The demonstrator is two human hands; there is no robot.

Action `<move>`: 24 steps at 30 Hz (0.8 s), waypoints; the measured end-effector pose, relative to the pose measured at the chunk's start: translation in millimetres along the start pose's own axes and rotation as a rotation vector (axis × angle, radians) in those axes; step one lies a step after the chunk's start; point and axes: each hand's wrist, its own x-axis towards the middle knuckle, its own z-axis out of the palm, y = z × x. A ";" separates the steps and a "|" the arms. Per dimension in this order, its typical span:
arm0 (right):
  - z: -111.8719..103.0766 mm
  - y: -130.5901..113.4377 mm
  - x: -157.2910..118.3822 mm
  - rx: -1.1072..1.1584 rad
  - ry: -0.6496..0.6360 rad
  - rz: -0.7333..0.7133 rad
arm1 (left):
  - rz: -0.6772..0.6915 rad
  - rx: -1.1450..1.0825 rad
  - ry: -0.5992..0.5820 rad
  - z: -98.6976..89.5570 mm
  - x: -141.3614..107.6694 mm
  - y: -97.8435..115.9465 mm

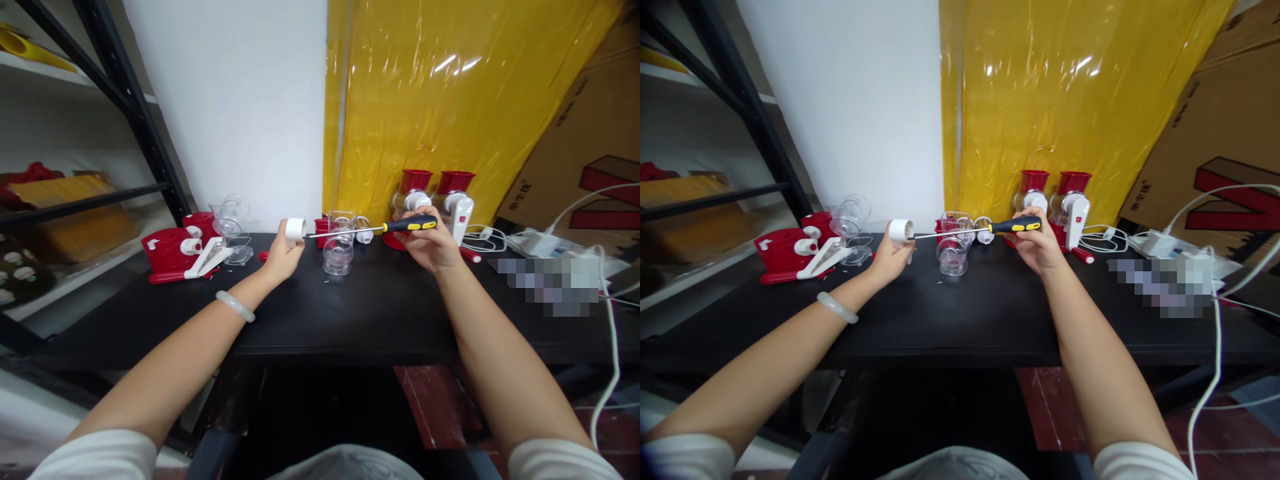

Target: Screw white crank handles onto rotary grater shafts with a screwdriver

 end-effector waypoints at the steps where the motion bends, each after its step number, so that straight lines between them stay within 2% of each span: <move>1: 0.0 -1.3 -0.1 -0.014 0.003 0.004 | -0.001 0.002 -0.001 0.2 -0.2 0.4; 9: -9.6 15.8 12.4 -0.198 0.233 0.001 | -0.024 -0.027 -0.009 0.6 -0.2 1.2; 18: -9.3 22.4 7.8 -0.084 0.034 0.029 | -0.095 -0.079 0.071 -1.7 2.0 -4.0; 20: -8.2 26.4 9.2 -0.080 0.057 0.016 | -0.078 -0.084 0.069 -1.1 1.5 -3.1; 24: -7.4 32.4 15.1 -0.173 0.215 -0.125 | -0.033 -0.045 0.033 0.5 -0.1 3.5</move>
